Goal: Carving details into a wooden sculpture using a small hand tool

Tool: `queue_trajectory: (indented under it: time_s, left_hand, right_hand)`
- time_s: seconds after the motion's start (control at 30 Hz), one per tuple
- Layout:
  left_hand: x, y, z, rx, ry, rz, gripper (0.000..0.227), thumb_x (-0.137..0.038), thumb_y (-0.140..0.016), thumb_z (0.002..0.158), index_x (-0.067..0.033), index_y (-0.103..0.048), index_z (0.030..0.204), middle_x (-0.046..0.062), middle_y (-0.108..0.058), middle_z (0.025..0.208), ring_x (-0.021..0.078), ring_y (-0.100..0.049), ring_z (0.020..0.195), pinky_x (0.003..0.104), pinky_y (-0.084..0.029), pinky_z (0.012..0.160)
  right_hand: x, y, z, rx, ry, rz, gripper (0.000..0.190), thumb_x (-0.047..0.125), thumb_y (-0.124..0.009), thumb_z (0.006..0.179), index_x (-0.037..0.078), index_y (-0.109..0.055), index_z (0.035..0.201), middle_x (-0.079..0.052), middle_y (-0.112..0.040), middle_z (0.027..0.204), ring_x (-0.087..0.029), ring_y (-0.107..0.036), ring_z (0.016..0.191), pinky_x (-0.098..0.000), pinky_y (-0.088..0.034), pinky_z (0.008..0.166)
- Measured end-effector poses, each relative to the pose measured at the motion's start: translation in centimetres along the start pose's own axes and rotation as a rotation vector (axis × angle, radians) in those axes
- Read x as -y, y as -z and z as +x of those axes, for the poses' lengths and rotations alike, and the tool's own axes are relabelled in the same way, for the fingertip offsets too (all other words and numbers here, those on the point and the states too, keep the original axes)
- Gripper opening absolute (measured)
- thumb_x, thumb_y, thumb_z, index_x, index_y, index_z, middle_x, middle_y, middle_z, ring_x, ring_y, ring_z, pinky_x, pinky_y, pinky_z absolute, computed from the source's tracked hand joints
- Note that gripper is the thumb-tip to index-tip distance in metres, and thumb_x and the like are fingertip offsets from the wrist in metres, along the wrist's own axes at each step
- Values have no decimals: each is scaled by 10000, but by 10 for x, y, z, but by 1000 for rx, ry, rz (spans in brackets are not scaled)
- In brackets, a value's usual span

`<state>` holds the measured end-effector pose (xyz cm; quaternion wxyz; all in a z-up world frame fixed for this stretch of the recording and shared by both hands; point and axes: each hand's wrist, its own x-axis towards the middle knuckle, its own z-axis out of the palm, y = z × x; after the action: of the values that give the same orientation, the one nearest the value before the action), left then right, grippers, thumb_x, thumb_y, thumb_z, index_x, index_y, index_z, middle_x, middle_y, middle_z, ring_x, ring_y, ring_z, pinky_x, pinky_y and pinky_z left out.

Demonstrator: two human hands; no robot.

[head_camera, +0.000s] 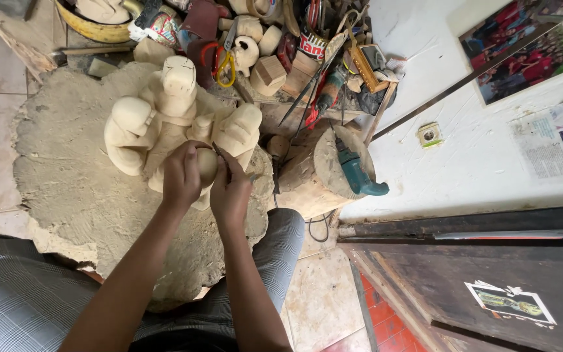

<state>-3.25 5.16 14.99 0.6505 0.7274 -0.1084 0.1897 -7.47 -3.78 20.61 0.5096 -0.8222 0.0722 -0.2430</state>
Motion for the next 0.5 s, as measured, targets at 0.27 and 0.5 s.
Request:
queue_trajectory:
  time_s: [0.27,0.5]
  left_hand:
    - [-1,-13,-3,-138,-18,31,423,-144,-291,1068,-65,-696,974,136,-672,846,342,-684,848,418,-516,891]
    - [11,-23,-7,-190,-18,114,367,-252,-339,1064,-102,-668,999,91,-634,891,306,-667,901,402,-451,968]
  right_hand:
    - [9,8,-28,-45,89,-192,352,55,-523,1010,91,-681,1322,-171,-741,1164,-341,-677,1113,-497,-467,1055]
    - [17,5,1,19,-34,-92,331,86,-505,1018,117,-714,1272,-181,-760,1093,-358,-693,1082,-454,-585,947]
